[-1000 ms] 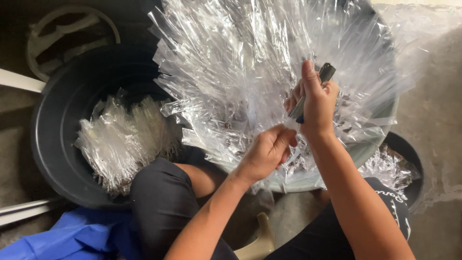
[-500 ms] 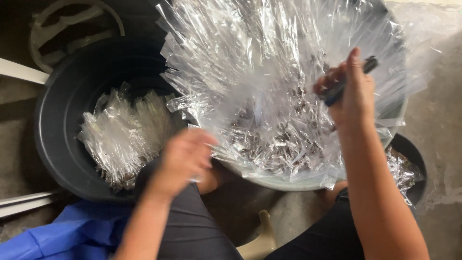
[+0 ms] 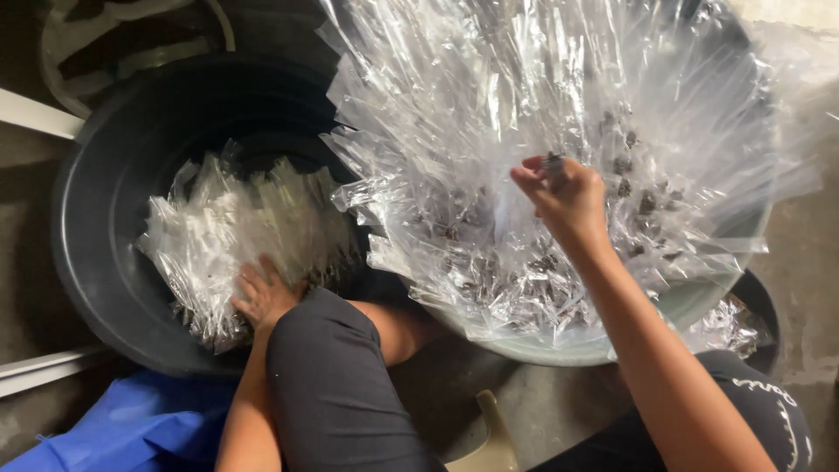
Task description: Manually packing small items into plastic bags and sealing them with a stapler
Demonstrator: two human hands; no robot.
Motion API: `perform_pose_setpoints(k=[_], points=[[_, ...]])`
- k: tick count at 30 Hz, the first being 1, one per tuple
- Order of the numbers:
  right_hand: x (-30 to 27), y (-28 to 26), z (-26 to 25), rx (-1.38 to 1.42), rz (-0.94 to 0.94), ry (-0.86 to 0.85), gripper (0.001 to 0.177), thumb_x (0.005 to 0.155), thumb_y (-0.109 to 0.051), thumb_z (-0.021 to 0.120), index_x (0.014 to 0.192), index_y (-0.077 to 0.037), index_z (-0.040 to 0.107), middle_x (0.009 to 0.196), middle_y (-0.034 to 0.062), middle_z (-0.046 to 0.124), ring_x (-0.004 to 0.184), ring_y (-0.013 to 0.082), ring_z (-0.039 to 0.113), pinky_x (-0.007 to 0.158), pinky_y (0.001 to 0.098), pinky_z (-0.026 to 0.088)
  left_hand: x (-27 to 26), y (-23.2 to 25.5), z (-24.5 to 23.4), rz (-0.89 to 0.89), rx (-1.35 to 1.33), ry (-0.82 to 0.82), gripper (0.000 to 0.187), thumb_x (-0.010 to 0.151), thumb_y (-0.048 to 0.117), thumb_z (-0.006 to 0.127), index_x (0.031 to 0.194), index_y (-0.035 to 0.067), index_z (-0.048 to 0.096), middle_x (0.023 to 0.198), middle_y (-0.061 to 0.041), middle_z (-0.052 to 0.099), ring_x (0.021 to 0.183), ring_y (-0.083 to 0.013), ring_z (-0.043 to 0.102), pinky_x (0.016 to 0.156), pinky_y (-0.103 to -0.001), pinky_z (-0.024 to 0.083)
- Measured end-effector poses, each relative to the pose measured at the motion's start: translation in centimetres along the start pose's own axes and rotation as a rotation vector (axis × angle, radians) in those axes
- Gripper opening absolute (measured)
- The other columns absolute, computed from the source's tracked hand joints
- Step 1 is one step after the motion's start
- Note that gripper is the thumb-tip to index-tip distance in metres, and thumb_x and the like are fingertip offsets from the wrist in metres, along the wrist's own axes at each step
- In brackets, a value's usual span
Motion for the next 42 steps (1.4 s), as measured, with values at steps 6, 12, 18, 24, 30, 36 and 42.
perform_pose_setpoints(k=[6, 12, 18, 24, 30, 36, 42], points=[[4.5, 1.9, 5.5, -0.249, -0.075, 0.045, 0.011, 0.088, -0.020, 0.086, 0.095, -0.015, 0.079, 0.075, 0.0093, 0.071, 0.060, 0.0284, 0.068, 0.057, 0.0385, 0.053, 0.5, -2.1, -3.5, -0.080, -0.081, -0.048, 0.102, 0.092, 0.055, 0.058, 0.164, 0.020, -0.005, 0.167, -0.027, 0.005, 0.155, -0.0456, 0.002, 0.117, -0.071, -0.004], [0.6, -3.6, -0.7, 0.142, 0.085, 0.042, 0.020, 0.091, -0.012, 0.076, 0.107, -0.001, 0.071, 0.083, 0.0109, 0.069, 0.049, 0.0110, 0.058, 0.042, 0.0220, 0.050, -9.6, 11.3, -24.1, 0.764, -0.933, 0.609, 0.026, 0.099, 0.005, 0.069, 0.124, 0.000, 0.066, 0.106, -0.018, 0.073, 0.093, -0.0311, 0.072, 0.084, -0.037, 0.056], [-1.1, -5.0, -9.3, 0.363, 0.067, 0.013, 0.006, 0.096, -0.008, 0.077, 0.094, -0.007, 0.072, 0.071, 0.0051, 0.062, 0.053, 0.0113, 0.056, 0.047, 0.0227, 0.043, -9.7, 28.8, -25.2, 0.496, -0.354, 0.160, 0.081, 0.087, 0.080, 0.052, 0.102, 0.002, 0.065, 0.107, -0.023, 0.068, 0.108, -0.0438, 0.060, 0.094, -0.052, 0.044], [-2.3, -7.4, -12.5, 0.494, 0.036, -0.037, 0.020, 0.097, -0.027, 0.075, 0.101, -0.008, 0.071, 0.093, 0.0067, 0.070, 0.054, 0.0132, 0.058, 0.048, 0.0258, 0.039, -10.5, 37.8, -21.6, 0.730, -0.578, 0.525, 0.021, 0.100, 0.025, 0.052, 0.085, 0.014, 0.060, 0.084, -0.006, 0.068, 0.083, -0.0281, 0.063, 0.079, -0.045, 0.044], [-3.5, -10.6, -14.4, 0.490, -0.136, -0.147, 0.009, 0.100, -0.016, 0.074, 0.104, -0.008, 0.072, 0.071, 0.0036, 0.063, 0.057, 0.0113, 0.062, 0.053, 0.0201, 0.052, -18.5, 37.6, -28.7, 1.113, -1.549, -0.114, 0.018, 0.101, 0.021, 0.061, 0.114, 0.012, 0.052, 0.107, -0.015, 0.077, 0.093, -0.0236, 0.078, 0.088, -0.037, 0.066], [-4.3, -12.9, -14.1, 0.510, -0.090, -0.154, 0.067, 0.090, -0.025, 0.076, 0.147, 0.004, 0.053, 0.078, 0.0019, 0.059, 0.059, 0.0086, 0.058, 0.056, 0.0202, 0.048, -26.0, 35.8, -30.2, 1.132, -1.251, -0.053, 0.018, 0.105, 0.009, 0.059, 0.122, 0.013, 0.056, 0.100, -0.007, 0.076, 0.075, -0.0127, 0.076, 0.042, -0.014, 0.055], [-3.6, -12.2, -14.4, 0.649, 0.106, -0.054, 0.044, 0.089, -0.021, 0.078, 0.127, 0.000, 0.067, 0.074, 0.0019, 0.059, 0.055, 0.0078, 0.056, 0.052, 0.0218, 0.049, -28.3, 35.6, -26.7, 1.376, -1.020, 0.159, 0.029, 0.103, 0.011, 0.066, 0.130, 0.012, 0.055, 0.068, 0.004, 0.053, 0.055, -0.0062, 0.051, 0.050, -0.021, 0.051]])
Point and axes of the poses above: each hand's wrist, its own x-axis towards the middle knuckle, its own z-axis out of the palm, y = z × x, the point moved 3 cm from there along x, towards the middle knuckle
